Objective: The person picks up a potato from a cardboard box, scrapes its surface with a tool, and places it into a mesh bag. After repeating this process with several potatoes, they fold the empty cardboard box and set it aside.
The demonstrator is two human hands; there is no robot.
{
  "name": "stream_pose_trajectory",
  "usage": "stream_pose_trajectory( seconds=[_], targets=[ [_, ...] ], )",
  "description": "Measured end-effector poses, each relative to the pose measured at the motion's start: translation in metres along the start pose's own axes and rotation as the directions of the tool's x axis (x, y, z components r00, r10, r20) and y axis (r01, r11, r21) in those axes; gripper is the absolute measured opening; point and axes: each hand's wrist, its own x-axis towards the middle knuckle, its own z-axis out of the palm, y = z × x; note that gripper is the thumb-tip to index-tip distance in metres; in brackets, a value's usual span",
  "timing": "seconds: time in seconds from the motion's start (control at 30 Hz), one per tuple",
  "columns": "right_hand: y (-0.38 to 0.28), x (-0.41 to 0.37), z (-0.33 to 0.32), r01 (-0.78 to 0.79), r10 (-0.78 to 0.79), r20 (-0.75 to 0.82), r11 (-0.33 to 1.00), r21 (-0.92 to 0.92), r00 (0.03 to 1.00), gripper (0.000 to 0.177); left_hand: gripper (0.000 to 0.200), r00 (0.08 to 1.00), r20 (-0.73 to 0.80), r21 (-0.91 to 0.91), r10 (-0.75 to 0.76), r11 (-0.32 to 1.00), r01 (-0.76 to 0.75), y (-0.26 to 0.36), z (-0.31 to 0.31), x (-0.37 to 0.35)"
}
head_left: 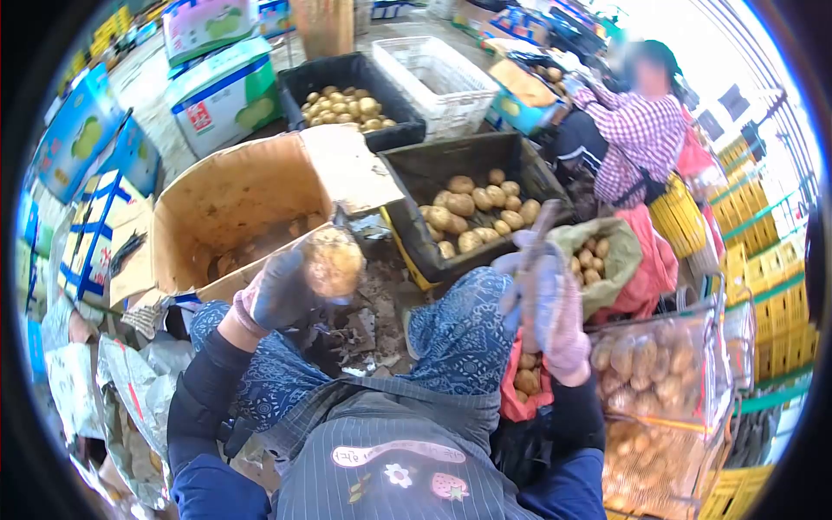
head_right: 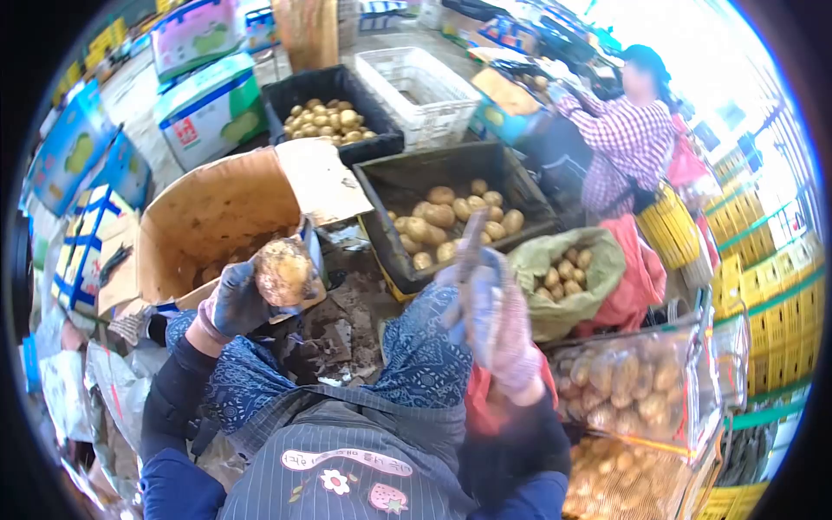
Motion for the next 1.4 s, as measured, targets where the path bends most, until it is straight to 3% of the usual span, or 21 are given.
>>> stream_pose_trajectory(
  seconds=[0.07, 0.1, 0.2, 0.3, 0.33, 0.43, 0.6, 0.7, 0.77, 0.83, 0.87, 0.97, 1.03, 1.1, 1.13, 1.2, 1.23, 1.27, 1.3, 1.37, 1.4],
  targets=[
    [0.022, 0.030, 0.020, -0.102, 0.105, 0.134, 0.994, -0.028, 0.985, 0.043, 0.078, 1.000, 0.005, 0.031, 0.020, 0.999, -0.020, 0.004, 0.004, -0.003],
    [0.031, 0.040, 0.034, -0.189, 0.174, 0.141, 0.977, 0.095, 0.975, 0.042, 0.078, 0.999, -0.025, 0.044, 0.024, 0.999, -0.023, 0.007, 0.006, -0.005],
    [0.058, 0.063, 0.049, -0.189, 0.191, 0.257, 0.981, -0.034, 0.947, 0.043, 0.080, 0.992, -0.118, 0.075, 0.037, 0.997, -0.028, 0.012, 0.014, -0.007],
    [0.056, 0.079, 0.063, -0.275, 0.300, 0.281, 0.953, -0.126, 0.912, 0.044, 0.077, 0.992, -0.111, 0.073, -0.054, 0.995, 0.062, 0.015, 0.005, -0.014],
    [0.058, 0.081, 0.068, -0.242, 0.260, 0.286, 0.965, -0.097, 0.922, 0.044, 0.075, 0.992, -0.121, 0.096, -0.022, 0.995, 0.033, 0.011, 0.003, -0.016],
    [0.077, 0.091, 0.070, -0.358, 0.306, 0.304, 0.924, 0.133, 0.902, 0.042, 0.075, 0.997, -0.072, 0.086, -0.024, 0.996, 0.031, 0.011, -0.008, -0.019],
    [0.074, 0.095, 0.077, -0.368, 0.290, 0.343, 0.911, 0.187, 0.893, 0.035, 0.086, 0.982, -0.187, 0.152, -0.013, 0.987, 0.042, 0.004, -0.015, -0.020],
    [0.079, 0.091, 0.079, -0.443, 0.327, 0.460, 0.880, 0.170, 0.826, 0.030, 0.092, 0.958, -0.281, 0.224, -0.047, 0.968, 0.113, 0.007, -0.015, -0.020],
    [0.072, 0.089, 0.085, -0.519, 0.454, 0.546, 0.854, -0.041, 0.705, 0.027, 0.093, 0.934, -0.357, 0.282, -0.003, 0.953, 0.111, 0.002, -0.014, -0.018],
    [0.072, 0.092, 0.089, -0.326, 0.408, 0.655, 0.911, -0.251, 0.636, 0.026, 0.087, 0.917, -0.395, 0.344, 0.057, 0.935, 0.090, -0.001, -0.008, -0.013],
    [0.070, 0.090, 0.093, -0.282, 0.392, 0.631, 0.920, -0.272, 0.669, 0.022, 0.084, 0.907, -0.411, 0.374, 0.086, 0.924, 0.082, -0.001, -0.006, -0.011],
    [0.084, 0.089, 0.095, 0.149, 0.056, 0.702, 0.962, -0.227, 0.710, 0.017, 0.090, 0.907, -0.415, 0.318, 0.068, 0.945, 0.074, -0.003, -0.015, -0.010],
    [0.088, 0.082, 0.100, 0.389, -0.002, 0.818, 0.881, -0.271, 0.575, 0.019, 0.087, 0.888, -0.453, 0.306, 0.077, 0.949, 0.074, -0.001, -0.006, -0.005],
    [0.098, 0.076, 0.101, 0.436, 0.028, 0.909, 0.871, -0.227, 0.417, 0.032, 0.085, 0.902, -0.431, 0.266, -0.002, 0.955, 0.129, 0.004, -0.016, -0.007],
    [0.100, 0.076, 0.102, 0.438, 0.020, 0.909, 0.872, -0.219, 0.415, 0.031, 0.080, 0.877, -0.478, 0.200, 0.050, 0.978, 0.054, 0.001, -0.014, -0.003],
    [0.098, 0.080, 0.097, 0.355, -0.050, 0.849, 0.920, -0.166, 0.526, 0.029, 0.076, 0.842, -0.491, 0.469, 0.225, 0.883, 0.037, -0.009, -0.029, -0.002],
    [0.096, 0.082, 0.093, 0.316, -0.078, 0.811, 0.939, -0.135, 0.579, 0.029, 0.075, 0.875, -0.450, 0.371, 0.181, 0.928, -0.001, -0.008, -0.032, -0.005],
    [0.089, 0.085, 0.086, 0.169, 0.068, 0.779, 0.961, -0.218, 0.623, 0.030, 0.074, 0.904, -0.406, 0.265, 0.136, 0.964, -0.026, 0.000, -0.025, -0.003],
    [0.077, 0.084, 0.084, -0.183, 0.296, 0.706, 0.955, -0.234, 0.643, 0.030, 0.074, 0.875, -0.469, 0.108, 0.119, 0.991, -0.077, 0.002, -0.014, 0.001],
    [0.079, 0.082, 0.082, -0.343, 0.386, 0.566, 0.921, -0.187, 0.729, 0.030, 0.072, 0.816, -0.576, -0.200, 0.051, 0.959, -0.201, 0.002, -0.003, 0.008],
    [0.080, 0.081, 0.084, -0.385, 0.404, 0.507, 0.911, -0.148, 0.761, 0.031, 0.071, 0.840, -0.538, -0.171, 0.077, 0.965, -0.198, 0.001, -0.004, 0.007]
  ],
)
